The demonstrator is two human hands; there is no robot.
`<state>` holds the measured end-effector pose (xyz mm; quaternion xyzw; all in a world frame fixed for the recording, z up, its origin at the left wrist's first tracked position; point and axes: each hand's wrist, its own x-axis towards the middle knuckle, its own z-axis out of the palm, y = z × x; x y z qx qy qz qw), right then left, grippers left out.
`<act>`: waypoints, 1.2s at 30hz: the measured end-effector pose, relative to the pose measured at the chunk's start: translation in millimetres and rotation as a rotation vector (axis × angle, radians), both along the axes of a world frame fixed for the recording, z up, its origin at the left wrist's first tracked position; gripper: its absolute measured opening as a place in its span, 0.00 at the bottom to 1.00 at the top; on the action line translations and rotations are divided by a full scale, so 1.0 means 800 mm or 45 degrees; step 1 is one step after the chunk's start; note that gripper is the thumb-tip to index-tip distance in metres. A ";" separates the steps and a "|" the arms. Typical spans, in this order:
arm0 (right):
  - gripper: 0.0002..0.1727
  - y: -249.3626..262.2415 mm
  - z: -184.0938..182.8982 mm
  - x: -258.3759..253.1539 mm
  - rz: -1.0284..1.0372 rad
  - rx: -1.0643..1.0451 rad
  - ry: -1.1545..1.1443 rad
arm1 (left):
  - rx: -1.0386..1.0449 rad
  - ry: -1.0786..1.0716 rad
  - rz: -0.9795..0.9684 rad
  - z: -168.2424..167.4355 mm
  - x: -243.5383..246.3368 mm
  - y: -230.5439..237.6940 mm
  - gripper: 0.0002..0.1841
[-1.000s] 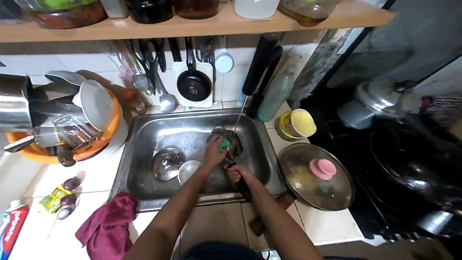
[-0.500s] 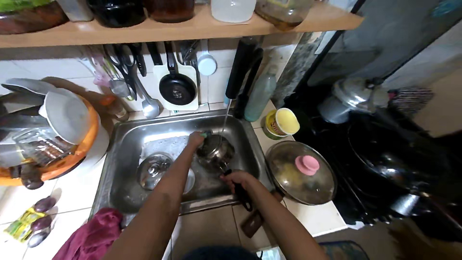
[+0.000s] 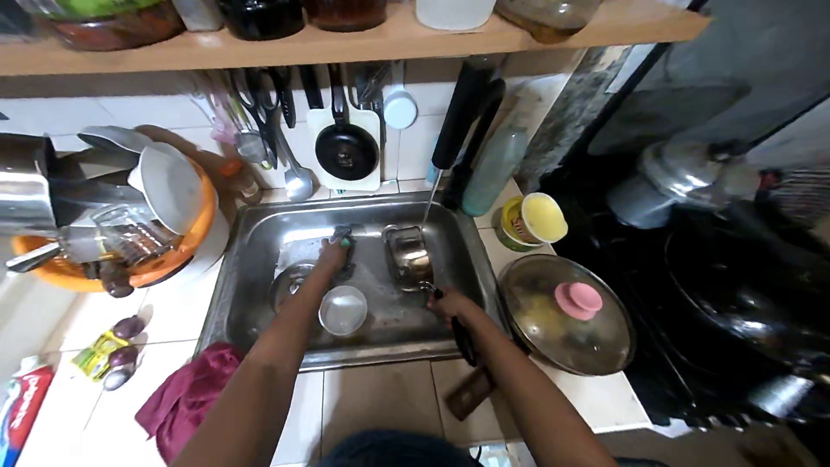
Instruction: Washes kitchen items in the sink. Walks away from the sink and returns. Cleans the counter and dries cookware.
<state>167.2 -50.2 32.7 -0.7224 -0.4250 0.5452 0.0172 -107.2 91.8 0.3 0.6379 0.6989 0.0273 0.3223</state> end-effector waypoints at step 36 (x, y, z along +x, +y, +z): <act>0.28 0.002 0.023 -0.011 0.257 0.200 -0.219 | 0.334 -0.413 -0.319 0.068 0.110 -0.107 0.19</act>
